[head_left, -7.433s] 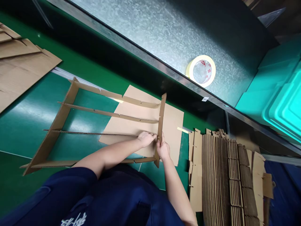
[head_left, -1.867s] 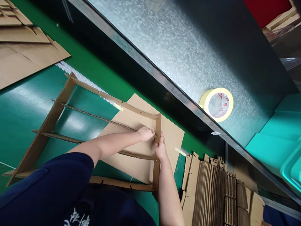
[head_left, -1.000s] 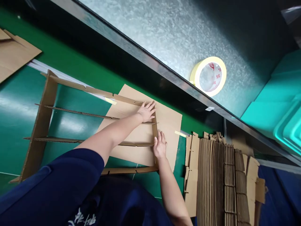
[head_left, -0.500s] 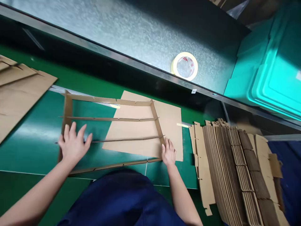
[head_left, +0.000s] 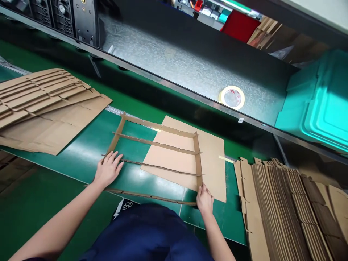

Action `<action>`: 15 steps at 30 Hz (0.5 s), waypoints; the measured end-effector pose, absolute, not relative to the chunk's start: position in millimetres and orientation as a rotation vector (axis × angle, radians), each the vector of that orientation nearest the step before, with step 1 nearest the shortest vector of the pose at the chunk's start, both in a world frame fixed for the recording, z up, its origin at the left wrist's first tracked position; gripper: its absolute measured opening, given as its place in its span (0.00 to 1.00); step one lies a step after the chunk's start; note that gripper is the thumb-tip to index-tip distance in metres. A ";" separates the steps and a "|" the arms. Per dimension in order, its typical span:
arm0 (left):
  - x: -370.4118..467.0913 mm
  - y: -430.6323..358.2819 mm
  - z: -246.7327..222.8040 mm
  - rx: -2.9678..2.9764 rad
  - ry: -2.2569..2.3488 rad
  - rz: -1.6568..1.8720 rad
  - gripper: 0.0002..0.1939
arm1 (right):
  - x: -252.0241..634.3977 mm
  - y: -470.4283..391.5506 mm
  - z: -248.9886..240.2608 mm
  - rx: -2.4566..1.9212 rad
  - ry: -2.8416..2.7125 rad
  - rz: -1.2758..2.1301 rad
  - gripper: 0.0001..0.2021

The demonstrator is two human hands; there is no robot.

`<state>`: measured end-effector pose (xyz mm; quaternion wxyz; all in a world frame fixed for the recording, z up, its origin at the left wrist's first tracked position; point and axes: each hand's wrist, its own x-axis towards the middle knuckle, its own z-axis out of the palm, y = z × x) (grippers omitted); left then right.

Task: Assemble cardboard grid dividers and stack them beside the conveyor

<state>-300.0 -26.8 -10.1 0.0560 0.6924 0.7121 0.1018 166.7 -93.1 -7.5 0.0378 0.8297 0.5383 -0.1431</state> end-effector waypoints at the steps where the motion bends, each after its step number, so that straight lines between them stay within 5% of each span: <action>1: -302.5 -26.9 -10.2 2.109 2.150 0.291 0.24 | 164.6 -99.6 -9.0 2.562 1.658 -0.439 0.27; 8: -308.4 -22.6 -3.9 2.155 2.229 0.229 0.27 | 156.0 -115.6 -13.5 2.743 1.851 -0.152 0.35; 15: -315.5 -22.3 -4.3 2.094 2.135 0.178 0.29 | 164.6 -108.1 -30.3 2.705 1.939 -0.346 0.40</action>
